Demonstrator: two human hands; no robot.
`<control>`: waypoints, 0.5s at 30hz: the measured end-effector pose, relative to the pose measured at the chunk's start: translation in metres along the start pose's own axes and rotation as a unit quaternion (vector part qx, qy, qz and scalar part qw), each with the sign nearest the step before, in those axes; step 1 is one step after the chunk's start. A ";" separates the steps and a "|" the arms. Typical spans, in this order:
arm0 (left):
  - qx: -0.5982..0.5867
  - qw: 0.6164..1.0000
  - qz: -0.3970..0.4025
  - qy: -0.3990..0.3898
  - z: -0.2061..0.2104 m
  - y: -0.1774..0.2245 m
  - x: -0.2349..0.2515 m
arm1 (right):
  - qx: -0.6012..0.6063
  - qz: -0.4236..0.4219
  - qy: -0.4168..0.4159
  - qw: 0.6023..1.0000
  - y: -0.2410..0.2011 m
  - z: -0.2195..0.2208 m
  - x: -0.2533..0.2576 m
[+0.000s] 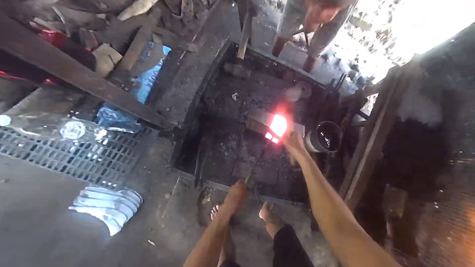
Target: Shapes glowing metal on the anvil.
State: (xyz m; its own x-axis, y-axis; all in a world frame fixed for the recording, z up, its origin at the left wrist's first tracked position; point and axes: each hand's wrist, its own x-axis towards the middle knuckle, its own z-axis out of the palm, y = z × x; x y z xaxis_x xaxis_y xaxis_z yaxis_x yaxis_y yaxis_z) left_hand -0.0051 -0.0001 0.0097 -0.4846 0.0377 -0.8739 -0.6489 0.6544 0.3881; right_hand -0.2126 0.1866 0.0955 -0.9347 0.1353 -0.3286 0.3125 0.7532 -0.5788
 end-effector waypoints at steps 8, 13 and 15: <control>-0.001 0.999 0.022 0.025 0.019 -0.002 -0.016 | 0.122 -0.015 -0.083 0.989 -0.128 -0.205 -0.092; 0.005 1.000 0.018 0.019 0.017 0.001 -0.015 | 0.015 -0.224 0.114 0.968 -0.213 -0.319 -0.125; 0.001 1.000 0.013 0.018 0.020 0.002 -0.015 | 0.017 -0.319 0.184 0.930 -0.227 -0.330 -0.093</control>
State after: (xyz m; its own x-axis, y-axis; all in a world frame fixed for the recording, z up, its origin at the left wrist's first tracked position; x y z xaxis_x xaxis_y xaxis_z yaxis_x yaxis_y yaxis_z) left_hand 0.0127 0.0152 0.0176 -0.5224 0.0279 -0.8523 -0.6340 0.6557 0.4101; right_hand -0.2524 0.2157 0.5038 -0.9243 -0.1153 0.3638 -0.3254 0.7360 -0.5937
